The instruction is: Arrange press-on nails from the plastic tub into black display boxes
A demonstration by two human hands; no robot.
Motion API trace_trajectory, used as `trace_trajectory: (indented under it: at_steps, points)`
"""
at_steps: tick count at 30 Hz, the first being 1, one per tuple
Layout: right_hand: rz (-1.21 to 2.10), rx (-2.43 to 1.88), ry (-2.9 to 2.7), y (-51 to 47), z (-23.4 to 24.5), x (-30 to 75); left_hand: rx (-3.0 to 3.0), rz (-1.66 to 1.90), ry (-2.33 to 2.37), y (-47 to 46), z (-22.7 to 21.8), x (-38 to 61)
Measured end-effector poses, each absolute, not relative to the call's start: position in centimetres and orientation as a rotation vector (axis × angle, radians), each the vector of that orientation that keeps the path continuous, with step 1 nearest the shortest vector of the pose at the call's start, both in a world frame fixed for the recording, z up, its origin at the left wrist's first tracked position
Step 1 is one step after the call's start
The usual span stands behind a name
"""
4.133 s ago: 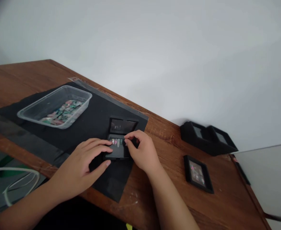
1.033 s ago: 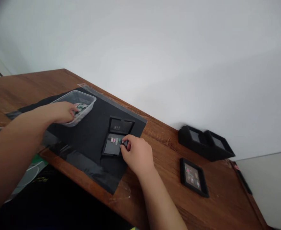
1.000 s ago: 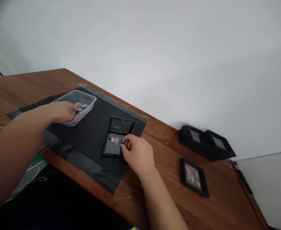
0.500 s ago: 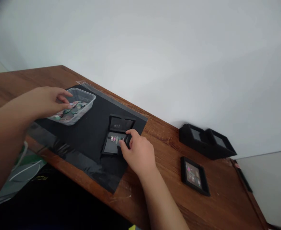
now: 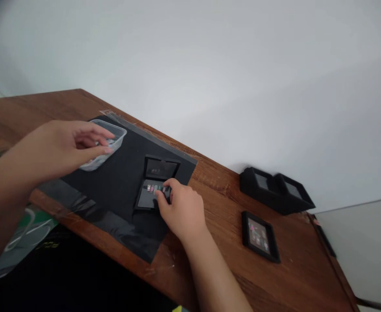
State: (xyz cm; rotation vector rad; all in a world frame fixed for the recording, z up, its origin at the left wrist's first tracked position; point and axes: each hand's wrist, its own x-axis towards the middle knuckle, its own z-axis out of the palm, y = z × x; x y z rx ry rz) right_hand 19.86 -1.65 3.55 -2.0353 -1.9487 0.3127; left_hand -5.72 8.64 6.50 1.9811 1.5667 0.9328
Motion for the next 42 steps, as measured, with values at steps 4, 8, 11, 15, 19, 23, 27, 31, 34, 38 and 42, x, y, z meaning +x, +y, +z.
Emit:
trace_trajectory:
  at_steps: [4, 8, 11, 15, 19, 23, 27, 31, 34, 38, 42]
  points:
    - [0.307, -2.063, -1.937, -1.5, 3.7, 20.0, 1.739, 0.917, 1.176, 6.4, 5.7, -2.1]
    - [0.295, -2.083, -1.938, -1.4, 3.8, 20.1, 1.543, 0.726, 0.829, 5.2, 3.7, 0.5]
    - [0.258, -2.156, -1.927, -1.4, 3.6, 20.1, 1.52, 0.643, 0.752, 4.8, 2.1, 1.4]
    - [0.242, -2.215, -1.913, -1.5, 3.4, 20.0, 1.514, 0.624, 0.743, 4.8, 0.4, 1.9]
    - [0.263, -2.149, -1.958, -1.6, 3.4, 20.0, 1.599, 0.729, 0.842, 4.5, -0.5, 2.4]
    - [0.272, -1.969, -2.001, -1.7, 3.4, 19.9, 1.559, 0.803, 0.824, 4.0, -0.9, 2.5]
    - [0.232, -1.764, -1.988, -1.8, 3.1, 19.8, 1.474, 0.879, 0.831, 3.9, -1.3, 2.2]
    - [0.237, -1.659, -1.974, -1.8, 2.9, 19.8, 1.432, 0.871, 0.813, 4.2, -1.4, 2.0]
    - [0.264, -1.621, -2.008, -1.8, 2.8, 19.7, 1.411, 0.85, 0.792, 4.2, -1.3, 1.9]
    - [0.298, -1.647, -1.986, -1.7, 2.8, 19.6, 1.415, 0.84, 0.822, 4.1, -1.3, 1.9]
    - [0.308, -1.685, -1.969, -1.5, 2.7, 19.8, 1.436, 0.853, 0.839, 4.0, -1.7, 1.9]
